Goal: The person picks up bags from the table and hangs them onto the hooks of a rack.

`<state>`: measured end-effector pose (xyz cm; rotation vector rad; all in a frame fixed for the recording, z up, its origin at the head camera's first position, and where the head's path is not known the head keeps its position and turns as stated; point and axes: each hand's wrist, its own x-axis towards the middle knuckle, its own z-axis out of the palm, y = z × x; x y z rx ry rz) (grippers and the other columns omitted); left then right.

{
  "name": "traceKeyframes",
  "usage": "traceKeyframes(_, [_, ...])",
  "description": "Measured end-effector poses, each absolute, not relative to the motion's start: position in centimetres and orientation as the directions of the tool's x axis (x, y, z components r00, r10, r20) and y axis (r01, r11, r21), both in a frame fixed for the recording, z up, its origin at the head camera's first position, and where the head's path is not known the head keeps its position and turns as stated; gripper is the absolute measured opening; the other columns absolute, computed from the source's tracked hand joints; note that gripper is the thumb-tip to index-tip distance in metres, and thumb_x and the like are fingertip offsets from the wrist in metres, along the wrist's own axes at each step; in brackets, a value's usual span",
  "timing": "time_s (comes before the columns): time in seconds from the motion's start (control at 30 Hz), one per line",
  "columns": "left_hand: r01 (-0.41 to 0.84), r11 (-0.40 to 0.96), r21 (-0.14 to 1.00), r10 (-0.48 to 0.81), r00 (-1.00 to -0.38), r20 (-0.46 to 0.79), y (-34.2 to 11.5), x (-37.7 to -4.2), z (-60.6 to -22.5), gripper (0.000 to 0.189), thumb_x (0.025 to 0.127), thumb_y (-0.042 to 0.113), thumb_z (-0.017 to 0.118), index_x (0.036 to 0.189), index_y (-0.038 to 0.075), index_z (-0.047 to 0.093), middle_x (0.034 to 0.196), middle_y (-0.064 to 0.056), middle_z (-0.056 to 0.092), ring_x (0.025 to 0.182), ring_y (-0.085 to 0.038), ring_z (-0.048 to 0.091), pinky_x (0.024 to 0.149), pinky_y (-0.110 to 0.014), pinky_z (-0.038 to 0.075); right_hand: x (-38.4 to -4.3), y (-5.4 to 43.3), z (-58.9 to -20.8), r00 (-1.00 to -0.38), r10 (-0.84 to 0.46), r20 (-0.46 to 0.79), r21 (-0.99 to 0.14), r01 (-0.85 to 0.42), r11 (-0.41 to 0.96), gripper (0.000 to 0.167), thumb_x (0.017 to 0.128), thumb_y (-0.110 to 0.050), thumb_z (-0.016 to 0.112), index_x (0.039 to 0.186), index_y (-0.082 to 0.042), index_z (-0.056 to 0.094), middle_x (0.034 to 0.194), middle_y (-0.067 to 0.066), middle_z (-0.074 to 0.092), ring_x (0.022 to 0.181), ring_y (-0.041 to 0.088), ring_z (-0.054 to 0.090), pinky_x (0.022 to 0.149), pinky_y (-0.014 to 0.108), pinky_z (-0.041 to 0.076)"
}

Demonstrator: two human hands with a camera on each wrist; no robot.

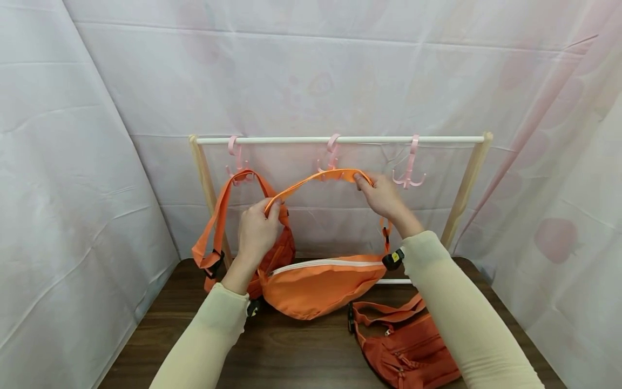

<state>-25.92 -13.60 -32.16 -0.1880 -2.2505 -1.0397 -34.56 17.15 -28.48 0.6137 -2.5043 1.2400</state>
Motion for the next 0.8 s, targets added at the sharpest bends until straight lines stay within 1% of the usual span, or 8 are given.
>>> traceKeyframes(0.13, [0.37, 0.654, 0.66, -0.11, -0.816, 0.567, -13.7, -26.2, -32.8, 0.035, 0.112, 0.035, 0.057, 0.111, 0.008, 0.079, 0.059, -0.004, 0.047, 0.049, -0.023, 0.042, 0.042, -0.031, 0.029, -34.7, 16.9, -29.3, -0.867, -0.284, 0.411, -0.691, -0.499, 0.523, 0.055, 0.113, -0.05, 0.045, 0.11, 0.001, 0.067, 0.079, 0.01, 0.052, 0.066, 0.028, 0.044, 0.064, 0.04, 0.038])
traceKeyframes(0.23, [0.375, 0.634, 0.677, -0.092, -0.832, 0.547, -13.7, -26.3, -33.2, 0.034, 0.113, 0.033, 0.056, 0.113, 0.008, 0.078, 0.063, -0.004, 0.05, 0.05, -0.023, 0.043, 0.044, -0.031, 0.031, -34.6, 16.6, -29.8, -0.865, -0.304, 0.399, -0.711, -0.501, 0.493, 0.053, 0.114, -0.046, 0.044, 0.111, 0.002, 0.067, 0.077, 0.015, 0.056, 0.063, 0.028, 0.05, 0.061, 0.038, 0.042])
traceKeyframes(0.3, [0.376, 0.631, 0.678, -0.085, -0.836, 0.542, -13.6, -26.3, -33.4, 0.034, 0.113, 0.033, 0.055, 0.114, 0.007, 0.077, 0.064, -0.004, 0.05, 0.051, -0.023, 0.043, 0.046, -0.031, 0.031, -34.6, 16.3, -30.0, -0.863, -0.311, 0.398, -0.72, -0.504, 0.477, 0.052, 0.115, -0.042, 0.044, 0.111, 0.004, 0.067, 0.083, 0.021, 0.06, 0.067, 0.03, 0.057, 0.064, 0.038, 0.046])
traceKeyframes(0.43, [0.37, 0.648, 0.666, -0.071, -0.841, 0.536, -13.5, -26.4, -33.8, 0.033, 0.113, 0.03, 0.055, 0.112, 0.005, 0.076, 0.064, -0.004, 0.05, 0.052, -0.023, 0.043, 0.048, -0.033, 0.032, -34.7, 15.8, -30.3, -0.862, -0.317, 0.395, -0.729, -0.504, 0.463, 0.047, 0.116, -0.035, 0.044, 0.113, 0.007, 0.066, 0.099, 0.029, 0.065, 0.082, 0.038, 0.068, 0.078, 0.045, 0.055])
traceKeyframes(0.5, [0.363, 0.654, 0.663, -0.065, -0.847, 0.528, -13.5, -26.5, -34.0, 0.032, 0.113, 0.028, 0.055, 0.113, 0.005, 0.076, 0.065, -0.005, 0.052, 0.053, -0.022, 0.044, 0.05, -0.033, 0.033, -34.9, 15.7, -30.4, -0.861, -0.321, 0.394, -0.729, -0.505, 0.461, 0.045, 0.117, -0.032, 0.043, 0.115, 0.007, 0.066, 0.103, 0.029, 0.067, 0.09, 0.041, 0.071, 0.086, 0.05, 0.057])
traceKeyframes(0.6, [0.351, 0.662, 0.663, -0.056, -0.858, 0.511, -13.3, -26.5, -34.4, 0.031, 0.113, 0.027, 0.054, 0.116, 0.005, 0.076, 0.071, -0.008, 0.062, 0.054, -0.022, 0.049, 0.052, -0.035, 0.037, -35.1, 15.5, -30.6, -0.862, -0.326, 0.388, -0.718, -0.504, 0.48, 0.044, 0.117, -0.03, 0.043, 0.118, 0.007, 0.066, 0.109, 0.026, 0.07, 0.099, 0.04, 0.072, 0.094, 0.052, 0.056])
traceKeyframes(0.7, [0.339, 0.673, 0.657, -0.047, -0.867, 0.496, -13.2, -26.5, -34.9, 0.032, 0.114, 0.028, 0.053, 0.12, 0.007, 0.076, 0.078, -0.011, 0.07, 0.057, -0.022, 0.053, 0.054, -0.037, 0.04, -35.4, 15.4, -30.8, -0.865, -0.328, 0.38, -0.696, -0.501, 0.514, 0.044, 0.117, -0.031, 0.043, 0.12, 0.005, 0.068, 0.112, 0.022, 0.072, 0.102, 0.038, 0.072, 0.096, 0.051, 0.056])
traceKeyframes(0.8, [0.328, 0.681, 0.655, -0.039, -0.877, 0.479, -13.1, -26.5, -35.3, 0.033, 0.114, 0.029, 0.051, 0.122, 0.008, 0.076, 0.085, -0.012, 0.074, 0.059, -0.021, 0.056, 0.056, -0.037, 0.042, -35.5, 15.4, -31.0, -0.868, -0.325, 0.375, -0.691, -0.495, 0.527, 0.044, 0.117, -0.033, 0.043, 0.121, 0.003, 0.068, 0.113, 0.021, 0.072, 0.102, 0.037, 0.072, 0.096, 0.051, 0.055])
